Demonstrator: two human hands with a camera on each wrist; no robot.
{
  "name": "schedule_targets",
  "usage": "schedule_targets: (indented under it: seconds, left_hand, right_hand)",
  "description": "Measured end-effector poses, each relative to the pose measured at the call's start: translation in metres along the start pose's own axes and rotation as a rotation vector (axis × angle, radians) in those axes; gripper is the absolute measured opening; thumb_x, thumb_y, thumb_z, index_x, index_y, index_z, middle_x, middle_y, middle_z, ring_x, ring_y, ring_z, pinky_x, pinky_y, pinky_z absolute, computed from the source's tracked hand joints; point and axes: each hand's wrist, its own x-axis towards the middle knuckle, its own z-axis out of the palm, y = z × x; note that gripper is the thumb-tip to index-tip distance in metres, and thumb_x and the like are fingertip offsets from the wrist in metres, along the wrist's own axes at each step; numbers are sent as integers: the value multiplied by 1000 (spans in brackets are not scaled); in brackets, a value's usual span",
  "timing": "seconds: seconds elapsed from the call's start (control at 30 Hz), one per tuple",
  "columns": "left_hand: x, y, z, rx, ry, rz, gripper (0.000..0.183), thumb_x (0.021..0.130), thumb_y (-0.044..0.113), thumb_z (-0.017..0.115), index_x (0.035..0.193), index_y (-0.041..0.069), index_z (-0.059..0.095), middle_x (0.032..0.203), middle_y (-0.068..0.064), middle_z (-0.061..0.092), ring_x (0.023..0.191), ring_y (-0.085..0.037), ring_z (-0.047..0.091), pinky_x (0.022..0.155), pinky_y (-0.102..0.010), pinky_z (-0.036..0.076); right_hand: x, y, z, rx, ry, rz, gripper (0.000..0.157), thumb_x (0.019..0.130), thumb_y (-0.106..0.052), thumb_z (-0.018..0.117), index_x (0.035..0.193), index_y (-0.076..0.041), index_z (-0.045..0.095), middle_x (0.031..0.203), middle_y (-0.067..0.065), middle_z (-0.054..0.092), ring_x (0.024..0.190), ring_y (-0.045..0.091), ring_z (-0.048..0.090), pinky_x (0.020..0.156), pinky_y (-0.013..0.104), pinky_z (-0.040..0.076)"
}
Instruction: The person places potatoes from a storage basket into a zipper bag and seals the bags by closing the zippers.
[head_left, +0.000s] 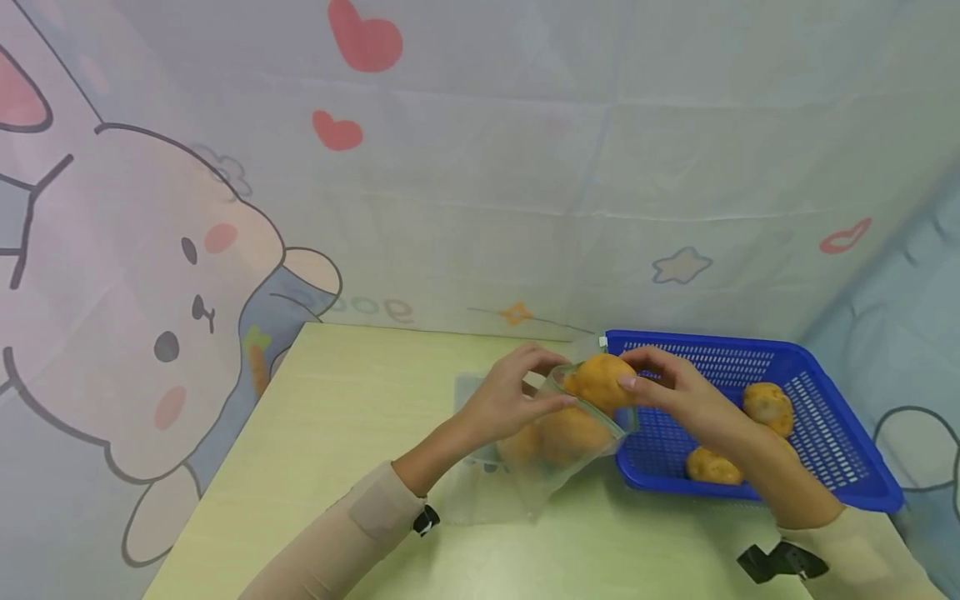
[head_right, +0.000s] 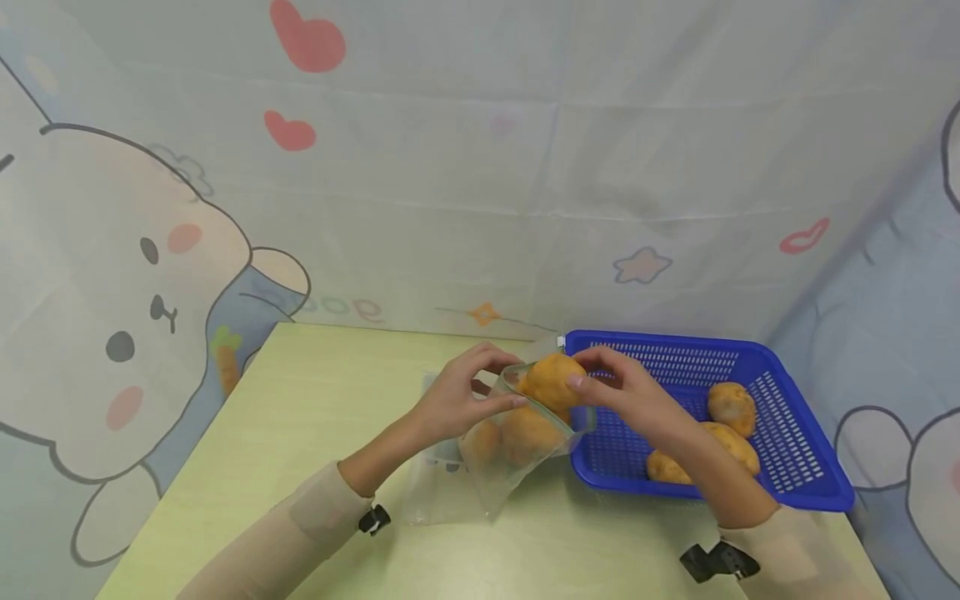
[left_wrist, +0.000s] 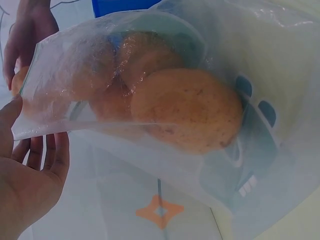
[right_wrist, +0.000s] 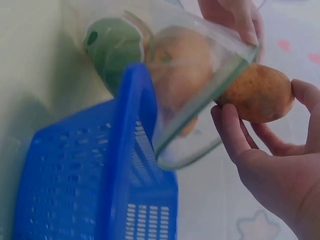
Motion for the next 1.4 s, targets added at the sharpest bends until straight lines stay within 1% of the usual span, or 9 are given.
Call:
schedule_targets:
  seconds: [0.13, 0.4, 0.6, 0.8, 0.93, 1.03, 1.13, 1.2, 1.4]
  left_hand:
    - [1, 0, 0, -13, 12, 5, 45, 93, 28, 86, 133, 13, 69, 122, 3, 63, 112, -15, 59, 81, -26, 62]
    - [1, -2, -1, -17, 30, 17, 44, 94, 28, 85, 132, 14, 70, 123, 4, 63, 112, -14, 59, 81, -26, 62]
    - [2, -3, -2, 9, 24, 20, 43, 95, 29, 84, 132, 15, 70, 124, 4, 63, 113, -14, 59, 81, -25, 61]
    - [2, -2, -2, -2, 15, 25, 42, 95, 28, 84, 132, 14, 70, 124, 4, 62, 113, -15, 59, 82, -26, 62]
    - [2, -3, -1, -3, 9, 24, 42, 95, 29, 84, 132, 14, 70, 123, 5, 62, 114, -14, 59, 83, -26, 61]
    - [2, -2, -1, -3, 10, 19, 42, 95, 29, 84, 132, 15, 70, 122, 6, 62, 114, -14, 58, 83, -26, 61]
    - [2, -2, -1, 4, 10, 16, 43, 95, 29, 84, 133, 15, 70, 122, 5, 63, 113, -14, 58, 83, -25, 61]
    - [2, -2, -1, 8, 11, 16, 43, 95, 29, 84, 133, 14, 70, 123, 4, 63, 113, -15, 59, 82, -25, 61]
    - [2, -2, 0, 18, 9, 16, 43, 95, 27, 84, 133, 13, 70, 123, 2, 63, 113, -16, 60, 82, -25, 61]
  right_hand:
    - [3, 2, 8, 33, 19, -10, 33, 110, -26, 60, 136, -6, 56, 132, 16, 59, 121, 32, 63, 98, 33, 58]
    - [2, 3, 8, 8, 20, 11, 40, 110, -27, 63, 142, -3, 60, 133, 15, 67, 116, 21, 68, 99, 31, 56]
    - [2, 3, 3, -105, -1, 50, 47, 109, -32, 63, 145, -2, 61, 132, 14, 69, 114, 27, 68, 98, 39, 57]
    - [4, 6, 3, -242, 2, 51, 48, 108, -36, 64, 143, -2, 63, 130, 10, 69, 115, 28, 63, 94, 36, 55]
    - [4, 8, 5, -303, 36, 28, 45, 108, -37, 65, 139, -5, 66, 120, 6, 72, 106, 25, 63, 87, 32, 56]
    - [3, 12, 2, -336, 66, 23, 44, 107, -40, 65, 137, -8, 67, 118, 3, 72, 105, 23, 64, 87, 34, 56]
    - [2, 17, -3, -348, 91, 24, 42, 108, -42, 64, 136, -11, 68, 119, 3, 73, 107, 24, 66, 89, 37, 56]
    - [1, 21, -7, -330, 101, 29, 40, 109, -41, 63, 136, -12, 69, 121, 4, 72, 108, 26, 65, 88, 35, 56]
    - [-6, 29, -14, -276, 92, 44, 42, 109, -35, 63, 139, -6, 66, 131, 11, 69, 112, 29, 64, 89, 31, 56]
